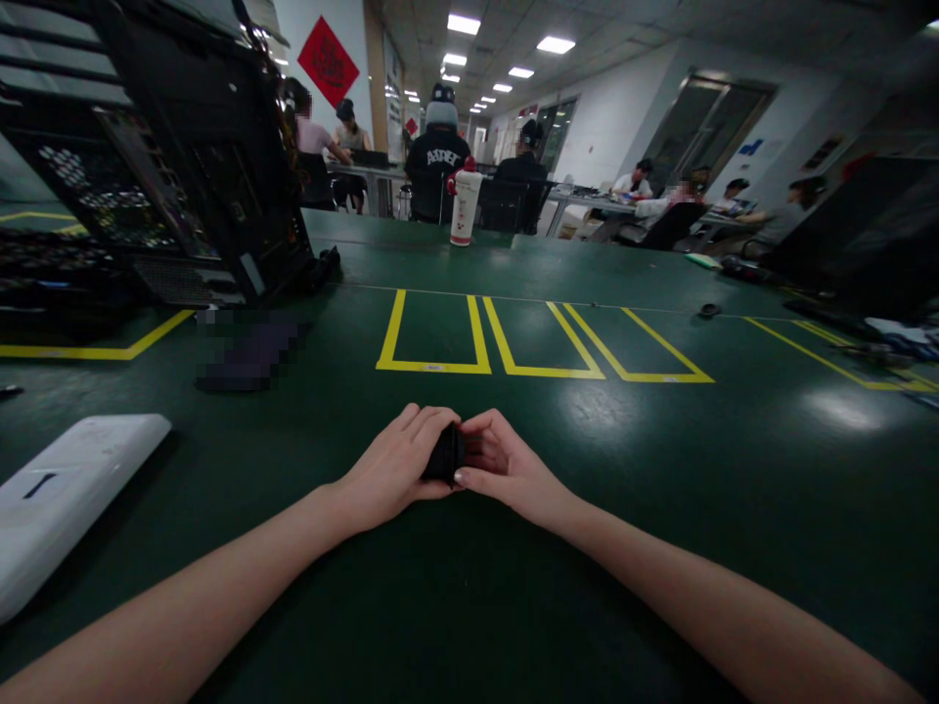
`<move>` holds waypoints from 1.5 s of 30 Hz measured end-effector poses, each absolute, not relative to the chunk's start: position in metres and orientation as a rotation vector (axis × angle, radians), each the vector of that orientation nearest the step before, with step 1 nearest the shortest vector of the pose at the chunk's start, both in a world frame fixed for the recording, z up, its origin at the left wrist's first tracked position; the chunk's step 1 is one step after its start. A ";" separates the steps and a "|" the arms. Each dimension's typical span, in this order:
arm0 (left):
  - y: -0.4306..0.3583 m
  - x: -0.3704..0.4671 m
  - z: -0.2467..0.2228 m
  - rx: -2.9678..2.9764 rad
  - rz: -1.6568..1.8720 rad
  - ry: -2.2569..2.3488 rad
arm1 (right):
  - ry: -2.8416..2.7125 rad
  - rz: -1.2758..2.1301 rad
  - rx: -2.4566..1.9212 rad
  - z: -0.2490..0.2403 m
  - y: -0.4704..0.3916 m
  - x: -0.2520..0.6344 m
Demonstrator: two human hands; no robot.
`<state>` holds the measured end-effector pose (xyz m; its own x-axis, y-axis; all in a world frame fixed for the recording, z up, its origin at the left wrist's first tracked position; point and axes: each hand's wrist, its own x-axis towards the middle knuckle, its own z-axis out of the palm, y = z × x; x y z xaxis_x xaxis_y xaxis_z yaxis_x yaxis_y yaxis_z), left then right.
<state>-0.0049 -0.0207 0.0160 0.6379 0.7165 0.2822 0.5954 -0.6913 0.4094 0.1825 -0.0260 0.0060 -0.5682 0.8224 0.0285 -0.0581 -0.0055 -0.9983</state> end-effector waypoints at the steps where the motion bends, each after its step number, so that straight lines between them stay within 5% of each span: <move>1: -0.020 -0.005 0.015 2.586 0.619 1.054 | -1.591 1.652 -0.798 0.006 -0.026 0.182; 45: -0.022 -0.006 0.017 2.521 0.588 1.007 | -1.660 1.431 -0.914 0.007 -0.035 0.178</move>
